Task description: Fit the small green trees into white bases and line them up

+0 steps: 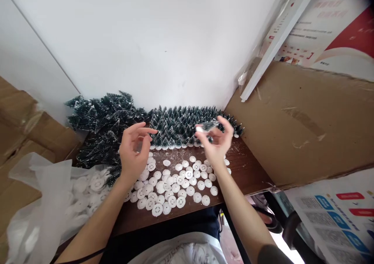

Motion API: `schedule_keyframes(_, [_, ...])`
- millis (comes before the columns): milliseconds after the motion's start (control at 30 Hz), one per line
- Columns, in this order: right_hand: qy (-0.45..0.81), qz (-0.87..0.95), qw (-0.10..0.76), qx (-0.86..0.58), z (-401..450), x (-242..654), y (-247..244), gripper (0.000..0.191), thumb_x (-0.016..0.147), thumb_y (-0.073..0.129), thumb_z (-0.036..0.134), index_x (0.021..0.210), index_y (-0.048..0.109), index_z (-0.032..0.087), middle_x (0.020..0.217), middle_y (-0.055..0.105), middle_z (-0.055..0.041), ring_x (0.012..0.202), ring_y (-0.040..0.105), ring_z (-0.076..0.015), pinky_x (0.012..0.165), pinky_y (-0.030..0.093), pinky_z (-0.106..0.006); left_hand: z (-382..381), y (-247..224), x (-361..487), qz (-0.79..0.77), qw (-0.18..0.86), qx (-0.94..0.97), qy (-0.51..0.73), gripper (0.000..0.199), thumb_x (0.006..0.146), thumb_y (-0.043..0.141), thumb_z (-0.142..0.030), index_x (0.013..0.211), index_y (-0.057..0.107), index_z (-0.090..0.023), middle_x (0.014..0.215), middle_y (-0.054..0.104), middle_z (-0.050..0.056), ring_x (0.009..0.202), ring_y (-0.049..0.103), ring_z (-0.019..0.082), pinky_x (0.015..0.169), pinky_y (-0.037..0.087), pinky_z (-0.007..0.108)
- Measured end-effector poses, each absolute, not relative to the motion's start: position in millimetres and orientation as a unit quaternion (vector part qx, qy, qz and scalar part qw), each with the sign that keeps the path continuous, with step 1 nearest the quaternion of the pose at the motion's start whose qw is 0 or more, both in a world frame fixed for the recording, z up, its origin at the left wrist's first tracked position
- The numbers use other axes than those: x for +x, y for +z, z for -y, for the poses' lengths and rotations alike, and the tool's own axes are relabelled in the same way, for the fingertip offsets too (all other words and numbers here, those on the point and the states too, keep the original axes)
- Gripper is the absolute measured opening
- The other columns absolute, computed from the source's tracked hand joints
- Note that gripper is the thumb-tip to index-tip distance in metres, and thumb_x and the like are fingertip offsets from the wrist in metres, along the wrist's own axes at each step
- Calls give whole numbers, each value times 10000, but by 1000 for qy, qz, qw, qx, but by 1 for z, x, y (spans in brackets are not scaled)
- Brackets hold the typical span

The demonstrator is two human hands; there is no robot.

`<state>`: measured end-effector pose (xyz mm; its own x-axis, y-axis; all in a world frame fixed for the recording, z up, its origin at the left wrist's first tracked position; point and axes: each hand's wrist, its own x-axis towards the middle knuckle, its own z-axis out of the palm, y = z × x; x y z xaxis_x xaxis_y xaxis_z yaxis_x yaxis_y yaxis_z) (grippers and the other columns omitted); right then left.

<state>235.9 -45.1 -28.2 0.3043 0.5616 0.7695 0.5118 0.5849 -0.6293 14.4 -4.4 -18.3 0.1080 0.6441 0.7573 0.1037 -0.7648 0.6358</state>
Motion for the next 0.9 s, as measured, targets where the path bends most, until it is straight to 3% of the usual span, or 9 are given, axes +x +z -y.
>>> schedule_keyframes(67, [-10, 533, 710, -461, 57, 253, -21, 666, 885, 664, 342, 1420, 267, 339, 857, 640, 1, 796, 712, -211, 680, 624, -381, 4, -18, 14, -268, 220, 702, 622, 346, 915, 534, -121, 1240, 509, -237, 965, 693, 44, 769, 625, 131, 627, 519, 262])
schedule_keyframes(167, [17, 507, 695, -511, 76, 287, -18, 620, 877, 666, 365, 1387, 318, 304, 738, 610, 43, 715, 710, -201, 686, 614, -376, 4, -18, 14, -269, 229, 698, 623, 348, 909, 537, -112, 1234, 514, -236, 966, 692, 43, 781, 628, 132, 630, 514, 260])
schedule_keyframes(333, [18, 516, 533, -670, 92, 336, -38, 621, 794, 721, 447, 1321, 462, 244, 702, 662, 28, 610, 668, -205, 663, 577, -375, 5, -19, 16, -269, 241, 697, 619, 355, 897, 542, -101, 1227, 520, -230, 984, 693, 50, 790, 624, 133, 648, 515, 271])
schedule_keyframes(533, [12, 555, 412, -723, 85, 345, -66, 593, 835, 639, 436, 1356, 466, 211, 747, 710, -18, 669, 685, -249, 711, 534, -394, 5, -19, 17, -270, 246, 701, 612, 357, 891, 542, -100, 1224, 524, -227, 1002, 692, 60, 808, 618, 139, 652, 511, 275])
schedule_keyframes(900, [-25, 571, 427, -701, 88, 346, -78, 408, 878, 572, 389, 1243, 601, 208, 935, 716, -90, 672, 649, -210, 699, 541, -370, 5, -16, 17, -279, 229, 706, 609, 360, 888, 541, -98, 1223, 526, -230, 1016, 684, 61, 805, 614, 139, 640, 516, 272])
